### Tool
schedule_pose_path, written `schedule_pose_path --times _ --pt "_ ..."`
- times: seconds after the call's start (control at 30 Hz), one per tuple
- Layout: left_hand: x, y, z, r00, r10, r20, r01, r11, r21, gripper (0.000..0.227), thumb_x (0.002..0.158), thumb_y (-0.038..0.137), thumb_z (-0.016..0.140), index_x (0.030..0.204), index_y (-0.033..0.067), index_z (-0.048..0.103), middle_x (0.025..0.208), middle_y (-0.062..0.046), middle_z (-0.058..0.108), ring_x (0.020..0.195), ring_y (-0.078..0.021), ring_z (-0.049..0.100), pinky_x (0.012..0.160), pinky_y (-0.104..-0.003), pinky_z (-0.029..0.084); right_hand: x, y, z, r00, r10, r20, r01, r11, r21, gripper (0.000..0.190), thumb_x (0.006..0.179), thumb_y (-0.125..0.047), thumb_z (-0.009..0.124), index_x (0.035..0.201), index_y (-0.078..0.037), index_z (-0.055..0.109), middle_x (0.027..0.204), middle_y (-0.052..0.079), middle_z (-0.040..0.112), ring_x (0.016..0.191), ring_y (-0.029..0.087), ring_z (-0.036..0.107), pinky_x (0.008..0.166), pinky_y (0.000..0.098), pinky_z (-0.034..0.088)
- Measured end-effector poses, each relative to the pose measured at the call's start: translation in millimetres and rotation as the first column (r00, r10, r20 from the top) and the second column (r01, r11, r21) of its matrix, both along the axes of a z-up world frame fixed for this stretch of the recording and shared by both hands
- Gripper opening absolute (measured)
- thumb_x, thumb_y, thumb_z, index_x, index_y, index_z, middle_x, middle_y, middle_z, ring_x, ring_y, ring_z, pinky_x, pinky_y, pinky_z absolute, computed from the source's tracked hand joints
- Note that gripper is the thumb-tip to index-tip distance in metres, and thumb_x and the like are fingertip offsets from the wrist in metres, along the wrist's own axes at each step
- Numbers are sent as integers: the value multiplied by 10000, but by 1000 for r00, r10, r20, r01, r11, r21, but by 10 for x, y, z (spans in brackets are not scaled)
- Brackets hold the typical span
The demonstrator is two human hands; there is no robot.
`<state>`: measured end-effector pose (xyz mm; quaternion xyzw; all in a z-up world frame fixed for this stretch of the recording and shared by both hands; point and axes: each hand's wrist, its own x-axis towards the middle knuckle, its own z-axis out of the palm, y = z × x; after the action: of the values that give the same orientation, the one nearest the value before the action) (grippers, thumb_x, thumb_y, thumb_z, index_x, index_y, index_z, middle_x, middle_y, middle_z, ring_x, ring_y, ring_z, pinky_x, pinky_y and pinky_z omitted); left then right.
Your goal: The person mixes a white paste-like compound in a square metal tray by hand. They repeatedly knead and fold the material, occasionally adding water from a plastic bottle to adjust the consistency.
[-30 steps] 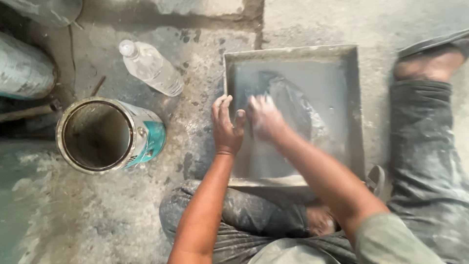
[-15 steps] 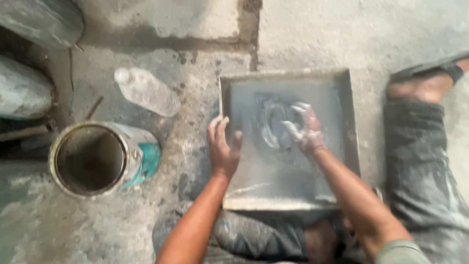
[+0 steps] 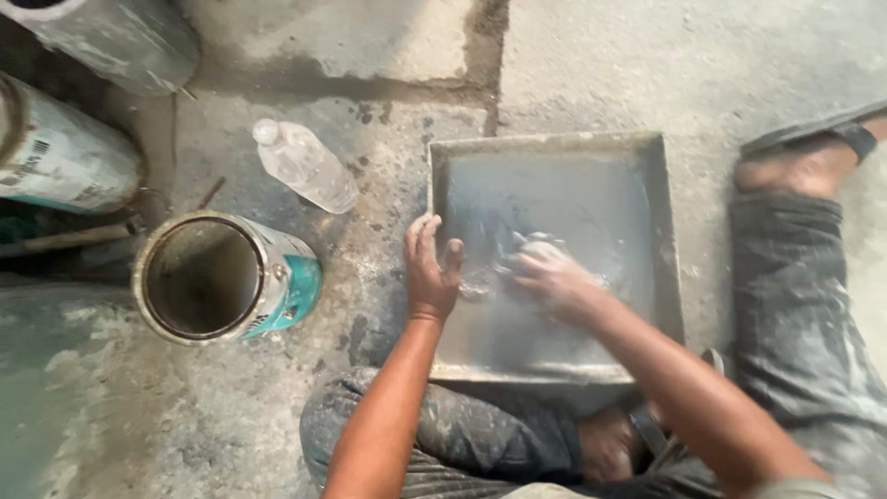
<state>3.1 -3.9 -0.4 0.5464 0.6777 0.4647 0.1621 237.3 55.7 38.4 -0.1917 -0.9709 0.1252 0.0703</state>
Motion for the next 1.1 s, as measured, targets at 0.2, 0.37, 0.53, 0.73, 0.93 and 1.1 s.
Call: schedule_pose_path --times 0.2,0.37,0.53,0.73,0.93,1.1 --pt "30 -51 105 999 1 -36 -2 999 -44 641 1042 559 507 1360 6 571 1428 -213 501 1347 -401 499 1154 -481 407 707 -515 -9 906 -301 -298 249 948 -200 373 741 -159 801 1101 -159 702 1217 52 649 1223 287 593 1099 442 399" --pt "6 27 158 999 -15 38 18 997 -74 662 1056 586 455 1356 8 577 1435 -207 495 1373 -385 486 1175 -484 398 20 -33 -677 912 -369 -178 388 918 82 483 730 -242 750 1195 -123 695 1305 129 633 1209 339 567 1052 479 381" --pt "-16 -1 58 998 -33 55 37 997 -71 743 1043 628 433 1377 -23 559 1428 -227 483 1366 -394 479 1177 -498 384 -650 880 -870 941 -323 -104 333 937 102 440 855 -347 711 1256 -165 703 1427 108 583 1307 357 525 1038 501 422" --pt "-68 128 51 999 -10 51 7 999 53 697 1063 597 456 1370 -20 557 1412 -230 514 1357 -397 506 1174 -494 404 -1012 664 -556 922 -316 221 327 945 -11 401 822 -406 691 1096 -114 711 1302 146 564 1218 368 510 1028 511 430" --pt "-34 66 -174 999 3 52 -6 998 63 612 1055 542 498 1335 5 587 1405 -211 532 1351 -381 516 1175 -489 405 -482 -553 -591 942 -109 317 112 994 8 359 893 -261 660 1210 -99 706 1291 107 567 1265 309 502 1151 495 358" --pt "-1 -9 -65 998 6 58 -7 1000 6 631 1048 561 490 1335 7 585 1407 -193 521 1353 -379 502 1163 -481 406 788 -521 -289 944 -266 194 290 952 -102 649 702 -36 777 1323 -158 631 1391 81 539 1352 433 357 1133 526 303"
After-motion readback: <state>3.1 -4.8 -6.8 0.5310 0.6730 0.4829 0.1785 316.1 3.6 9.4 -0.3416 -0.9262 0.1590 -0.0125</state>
